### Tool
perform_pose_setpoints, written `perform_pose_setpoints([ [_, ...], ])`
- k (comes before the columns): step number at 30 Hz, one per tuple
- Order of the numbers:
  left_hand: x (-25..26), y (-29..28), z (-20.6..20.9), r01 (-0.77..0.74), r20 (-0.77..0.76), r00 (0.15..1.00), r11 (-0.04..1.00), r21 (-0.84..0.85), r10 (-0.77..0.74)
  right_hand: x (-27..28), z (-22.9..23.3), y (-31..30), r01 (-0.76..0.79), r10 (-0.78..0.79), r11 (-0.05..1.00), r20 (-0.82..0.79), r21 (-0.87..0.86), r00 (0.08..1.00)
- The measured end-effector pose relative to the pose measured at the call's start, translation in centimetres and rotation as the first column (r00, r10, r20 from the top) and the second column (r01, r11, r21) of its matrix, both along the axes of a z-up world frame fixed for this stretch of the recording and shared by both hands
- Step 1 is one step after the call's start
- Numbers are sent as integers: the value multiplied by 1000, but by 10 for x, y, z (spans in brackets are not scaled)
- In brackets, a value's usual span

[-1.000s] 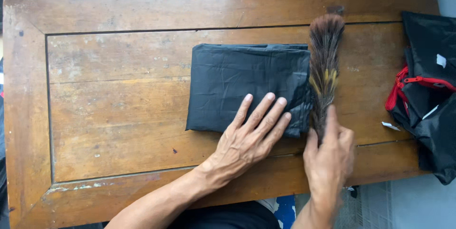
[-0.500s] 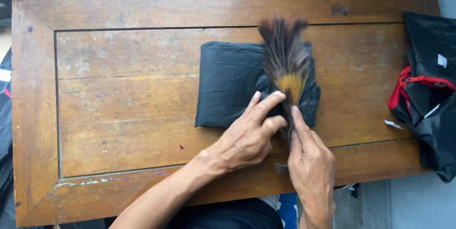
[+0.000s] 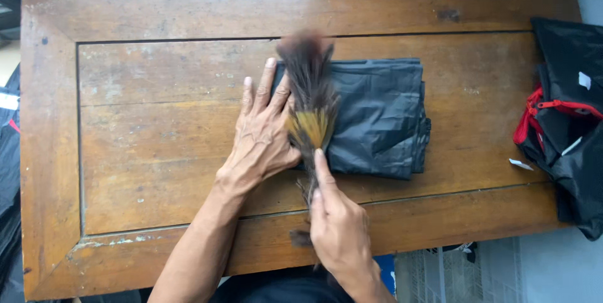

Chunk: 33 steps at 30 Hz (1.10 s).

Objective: The person folds a large black plastic sheet and places it inside a small black and white zippered bag, then uses a duster to clean the bag.

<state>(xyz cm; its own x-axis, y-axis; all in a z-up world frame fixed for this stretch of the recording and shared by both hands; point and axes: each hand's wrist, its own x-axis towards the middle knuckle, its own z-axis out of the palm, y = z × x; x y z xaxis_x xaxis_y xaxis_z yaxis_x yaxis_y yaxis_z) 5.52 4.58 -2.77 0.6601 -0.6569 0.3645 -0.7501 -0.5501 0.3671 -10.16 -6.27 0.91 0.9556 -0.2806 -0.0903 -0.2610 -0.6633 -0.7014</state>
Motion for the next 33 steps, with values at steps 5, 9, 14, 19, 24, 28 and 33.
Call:
perform_pose_setpoints([
  [5, -1, -2, -5, -118, 21, 993, 974, 193, 116, 2, 13, -33, 213, -225, 974, -307, -74, 925],
  [9, -2, -3, -1, -112, -43, 992, 980, 166, 120, -21, 7, -81, 386, -425, 897, -181, -215, 887],
  [14, 1, -4, 4, -56, -276, 959, 998, 7, 56, -33, 19, -58, 517, -466, 833, 255, -196, 847],
  [19, 8, -5, -11, -199, -506, 858, 850, -487, -90, -26, 6, -11, 139, -141, 990, 107, 19, 984],
  [24, 8, -3, -11, -398, -583, 763, 507, -764, -279, -18, -1, 6, 83, 89, 792, -249, 605, 964],
  [28, 6, -8, -10, -371, -573, 812, 659, -654, -112, -12, -9, -19, 463, -388, 605, -267, 648, 882],
  [33, -2, -15, -4, -288, -507, 862, 808, -513, -14, -13, -5, -45, 496, -667, 617, 71, 610, 742],
])
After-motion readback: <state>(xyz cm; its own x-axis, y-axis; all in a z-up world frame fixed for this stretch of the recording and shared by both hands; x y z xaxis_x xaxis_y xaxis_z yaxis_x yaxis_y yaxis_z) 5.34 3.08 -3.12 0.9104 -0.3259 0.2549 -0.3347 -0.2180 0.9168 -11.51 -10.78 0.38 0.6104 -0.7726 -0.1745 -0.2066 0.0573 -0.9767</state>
